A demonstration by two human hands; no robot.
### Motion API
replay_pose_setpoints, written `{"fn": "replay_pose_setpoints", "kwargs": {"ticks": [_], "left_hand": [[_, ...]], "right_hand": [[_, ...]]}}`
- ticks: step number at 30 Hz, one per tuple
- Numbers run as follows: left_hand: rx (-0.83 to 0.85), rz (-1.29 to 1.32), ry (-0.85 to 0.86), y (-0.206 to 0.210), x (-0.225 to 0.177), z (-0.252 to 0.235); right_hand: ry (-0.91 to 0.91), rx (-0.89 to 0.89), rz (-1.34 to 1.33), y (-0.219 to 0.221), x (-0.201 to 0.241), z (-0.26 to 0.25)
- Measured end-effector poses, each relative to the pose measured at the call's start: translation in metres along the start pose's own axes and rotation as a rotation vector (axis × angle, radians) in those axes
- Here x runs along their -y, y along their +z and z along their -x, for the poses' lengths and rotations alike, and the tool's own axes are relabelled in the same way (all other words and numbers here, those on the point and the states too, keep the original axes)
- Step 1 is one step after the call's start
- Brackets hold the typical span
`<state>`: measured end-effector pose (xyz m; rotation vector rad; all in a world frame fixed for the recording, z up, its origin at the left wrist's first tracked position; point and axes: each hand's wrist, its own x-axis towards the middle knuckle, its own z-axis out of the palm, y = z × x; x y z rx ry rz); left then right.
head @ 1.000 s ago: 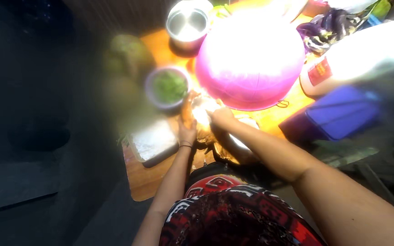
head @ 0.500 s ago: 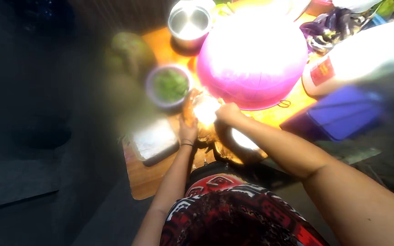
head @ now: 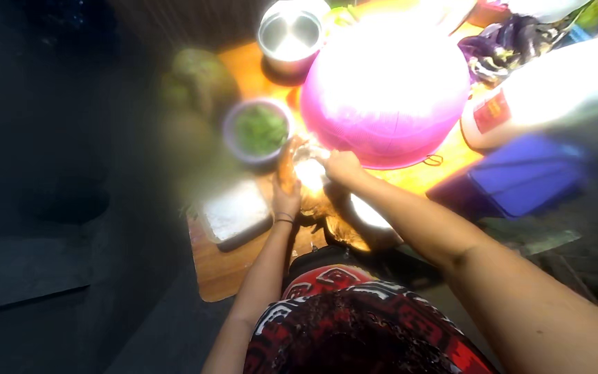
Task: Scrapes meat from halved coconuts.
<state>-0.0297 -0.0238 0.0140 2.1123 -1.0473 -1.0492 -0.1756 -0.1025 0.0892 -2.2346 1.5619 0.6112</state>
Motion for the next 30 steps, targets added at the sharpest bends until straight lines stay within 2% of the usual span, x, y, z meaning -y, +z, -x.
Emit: {"fn": "replay_pose_setpoints", "kwargs": {"ticks": [3,6,9,12,14,17,19,22,25,28,30], "left_hand": [[0.023,-0.030,-0.018,-0.003,-0.005,0.001],[0.006,-0.012,-0.006,-0.001,-0.004,0.000],[-0.006,0.000,-0.007,0.000,0.000,0.001],[-0.002,-0.007,0.004,0.000,0.001,0.001],[0.007,-0.011,-0.002,-0.001,-0.002,0.001],[-0.006,0.007,0.019,-0.001,-0.001,0.000],[-0.017,0.012,0.027,0.001,0.001,0.000],[-0.012,0.000,0.016,0.001,0.002,-0.001],[-0.005,-0.004,0.007,0.000,-0.001,0.000],[-0.014,0.007,0.019,0.000,0.001,0.000],[-0.001,-0.012,0.013,0.000,0.001,0.002]], "right_hand": [[0.012,0.061,0.007,0.017,-0.004,0.008],[0.048,0.134,-0.019,0.001,-0.003,0.020],[0.044,0.038,-0.158,-0.006,0.003,0.013],[0.030,-0.029,-0.129,0.017,0.009,0.003],[0.029,0.015,-0.099,0.024,0.009,0.009],[0.034,0.123,-0.057,0.005,0.009,0.018],[0.041,0.115,-0.121,-0.008,0.010,0.016],[0.044,0.027,-0.230,0.008,0.017,0.008],[0.025,0.076,-0.184,0.018,0.018,0.013],[0.011,0.157,-0.151,-0.002,0.009,0.016],[0.051,0.107,-0.259,-0.004,0.004,0.009]]}}
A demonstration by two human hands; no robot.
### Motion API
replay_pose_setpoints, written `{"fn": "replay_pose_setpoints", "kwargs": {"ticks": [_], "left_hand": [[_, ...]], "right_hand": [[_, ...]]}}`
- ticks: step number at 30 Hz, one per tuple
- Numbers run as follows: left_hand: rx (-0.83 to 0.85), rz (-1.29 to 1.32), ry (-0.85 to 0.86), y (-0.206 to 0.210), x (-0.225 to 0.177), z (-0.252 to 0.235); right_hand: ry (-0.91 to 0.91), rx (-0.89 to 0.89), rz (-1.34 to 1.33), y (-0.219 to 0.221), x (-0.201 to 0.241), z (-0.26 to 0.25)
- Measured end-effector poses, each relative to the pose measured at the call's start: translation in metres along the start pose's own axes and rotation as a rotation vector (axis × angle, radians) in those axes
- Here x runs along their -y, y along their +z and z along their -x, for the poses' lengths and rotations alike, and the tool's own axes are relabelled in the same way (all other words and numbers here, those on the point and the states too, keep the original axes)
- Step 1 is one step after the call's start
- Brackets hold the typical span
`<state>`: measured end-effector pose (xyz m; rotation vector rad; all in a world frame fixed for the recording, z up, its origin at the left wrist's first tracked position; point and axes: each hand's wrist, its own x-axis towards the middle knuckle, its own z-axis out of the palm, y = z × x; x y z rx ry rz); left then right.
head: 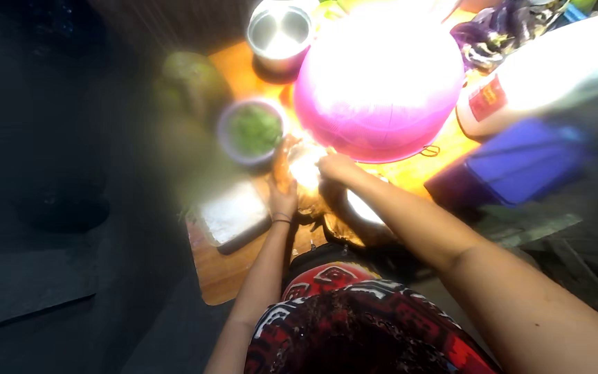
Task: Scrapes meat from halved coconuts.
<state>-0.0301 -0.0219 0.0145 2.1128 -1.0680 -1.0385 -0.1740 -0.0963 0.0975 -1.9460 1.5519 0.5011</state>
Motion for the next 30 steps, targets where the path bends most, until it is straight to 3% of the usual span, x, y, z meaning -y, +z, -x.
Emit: {"fn": "replay_pose_setpoints", "kwargs": {"ticks": [3,8,14,19,24,30], "left_hand": [[-0.005,-0.012,0.003,0.000,0.000,-0.002],[-0.005,0.001,0.005,0.001,0.002,-0.002],[-0.011,0.003,0.001,0.001,0.000,-0.002],[-0.031,0.020,0.028,0.004,0.006,-0.003],[-0.019,0.006,0.000,0.000,0.000,0.001],[-0.025,0.029,0.017,0.003,0.003,-0.001]], "right_hand": [[-0.010,-0.092,-0.150,0.017,-0.001,-0.008],[-0.050,0.051,-0.026,0.017,-0.013,-0.005],[-0.002,-0.103,-0.162,0.021,0.002,-0.008],[-0.064,0.061,-0.056,0.018,-0.012,-0.006],[-0.028,-0.085,-0.183,0.019,-0.009,-0.016],[-0.076,0.065,0.001,0.013,-0.013,-0.008]]}}
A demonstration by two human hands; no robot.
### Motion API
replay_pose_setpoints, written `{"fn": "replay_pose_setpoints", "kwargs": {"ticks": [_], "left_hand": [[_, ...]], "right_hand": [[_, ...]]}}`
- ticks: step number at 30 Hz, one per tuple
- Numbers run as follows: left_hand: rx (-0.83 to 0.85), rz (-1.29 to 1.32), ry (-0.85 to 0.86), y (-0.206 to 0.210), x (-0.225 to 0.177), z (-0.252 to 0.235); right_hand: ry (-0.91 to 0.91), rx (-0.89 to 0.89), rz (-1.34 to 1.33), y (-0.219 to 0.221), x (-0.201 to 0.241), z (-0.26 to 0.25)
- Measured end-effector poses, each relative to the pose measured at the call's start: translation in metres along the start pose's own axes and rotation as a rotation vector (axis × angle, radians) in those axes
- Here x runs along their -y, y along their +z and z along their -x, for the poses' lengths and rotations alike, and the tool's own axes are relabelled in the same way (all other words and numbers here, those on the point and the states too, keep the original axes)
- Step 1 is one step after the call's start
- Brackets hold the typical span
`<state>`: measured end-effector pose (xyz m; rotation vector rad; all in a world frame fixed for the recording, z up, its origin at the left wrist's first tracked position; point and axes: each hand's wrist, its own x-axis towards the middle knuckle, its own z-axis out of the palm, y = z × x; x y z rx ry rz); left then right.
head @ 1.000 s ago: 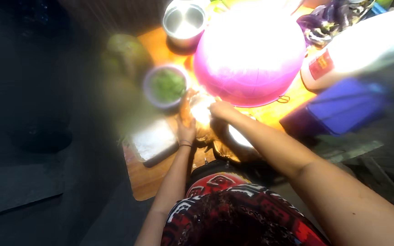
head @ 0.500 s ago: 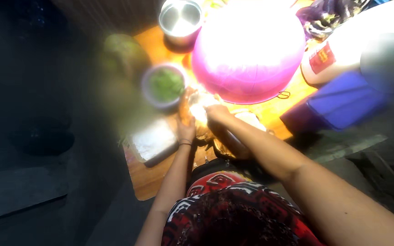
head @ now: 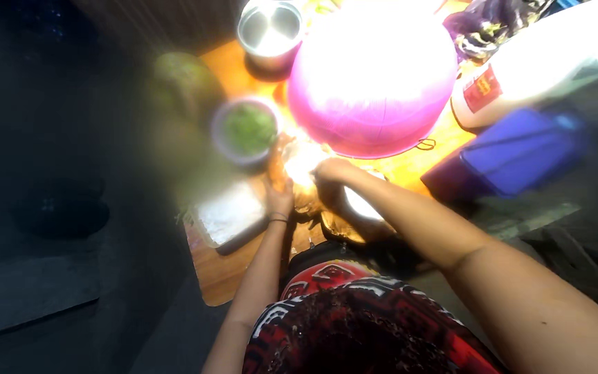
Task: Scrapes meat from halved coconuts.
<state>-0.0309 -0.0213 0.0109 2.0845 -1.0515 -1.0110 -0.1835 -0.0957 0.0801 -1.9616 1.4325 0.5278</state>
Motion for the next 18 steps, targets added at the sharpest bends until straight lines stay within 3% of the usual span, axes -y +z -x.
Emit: {"fn": "replay_pose_setpoints", "kwargs": {"ticks": [5,11,14,18], "left_hand": [[0.012,-0.013,-0.016,-0.003,-0.006,0.002],[-0.007,0.002,0.015,-0.001,0.000,0.000],[-0.002,-0.012,0.002,0.000,0.000,-0.001],[0.027,-0.046,-0.031,-0.004,-0.008,-0.001]], "right_hand": [[0.018,-0.137,-0.158,0.003,0.012,-0.009],[0.017,-0.006,0.032,-0.005,0.004,0.011],[0.037,-0.167,-0.004,-0.012,0.012,0.013],[0.026,-0.259,0.135,0.023,0.012,-0.002]]}}
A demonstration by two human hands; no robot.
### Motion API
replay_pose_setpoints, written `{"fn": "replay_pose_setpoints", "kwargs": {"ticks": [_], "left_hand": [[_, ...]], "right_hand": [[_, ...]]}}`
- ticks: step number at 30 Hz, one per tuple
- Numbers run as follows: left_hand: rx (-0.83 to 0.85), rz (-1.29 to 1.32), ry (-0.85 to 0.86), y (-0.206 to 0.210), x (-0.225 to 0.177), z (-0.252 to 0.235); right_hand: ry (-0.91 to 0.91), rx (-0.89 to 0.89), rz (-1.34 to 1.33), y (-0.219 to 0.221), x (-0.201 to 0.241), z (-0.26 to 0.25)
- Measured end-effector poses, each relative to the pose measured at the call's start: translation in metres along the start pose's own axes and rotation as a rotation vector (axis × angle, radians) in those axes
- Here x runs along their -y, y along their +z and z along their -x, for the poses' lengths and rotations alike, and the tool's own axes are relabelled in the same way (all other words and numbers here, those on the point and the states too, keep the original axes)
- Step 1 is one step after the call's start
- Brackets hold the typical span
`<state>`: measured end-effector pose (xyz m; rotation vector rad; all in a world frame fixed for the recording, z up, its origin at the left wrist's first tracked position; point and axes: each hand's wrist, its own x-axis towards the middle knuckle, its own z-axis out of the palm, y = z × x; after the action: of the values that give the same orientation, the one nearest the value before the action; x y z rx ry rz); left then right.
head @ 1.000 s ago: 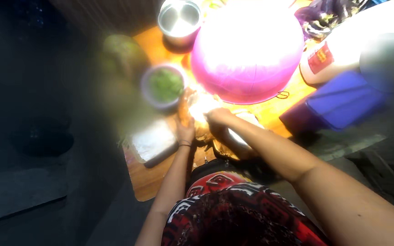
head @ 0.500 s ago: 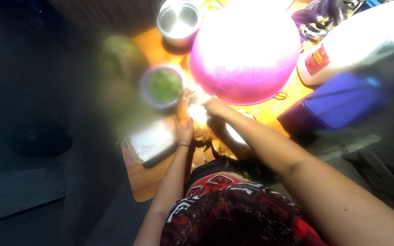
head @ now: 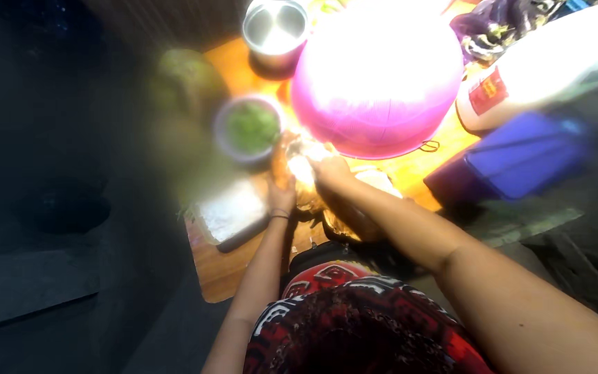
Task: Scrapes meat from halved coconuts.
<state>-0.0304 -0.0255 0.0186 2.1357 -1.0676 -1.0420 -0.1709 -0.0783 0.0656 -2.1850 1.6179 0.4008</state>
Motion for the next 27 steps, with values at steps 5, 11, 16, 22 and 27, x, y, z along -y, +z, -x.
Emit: {"fn": "replay_pose_setpoints", "kwargs": {"ticks": [5,11,16,22,27], "left_hand": [[0.005,0.017,-0.006,0.001,0.000,-0.002],[0.033,0.010,0.016,-0.001,0.001,-0.004],[0.034,0.046,0.009,-0.004,-0.002,-0.008],[0.004,0.171,0.098,0.005,0.003,-0.018],[0.013,0.151,0.072,0.005,-0.006,-0.018]], "right_hand": [[0.013,0.143,0.128,-0.020,0.002,0.009],[-0.073,-0.021,0.124,-0.004,-0.031,-0.011],[0.007,0.174,0.217,-0.037,-0.017,0.010],[-0.085,0.006,0.176,-0.020,-0.034,-0.013],[0.015,0.187,0.236,-0.037,-0.029,0.010]]}}
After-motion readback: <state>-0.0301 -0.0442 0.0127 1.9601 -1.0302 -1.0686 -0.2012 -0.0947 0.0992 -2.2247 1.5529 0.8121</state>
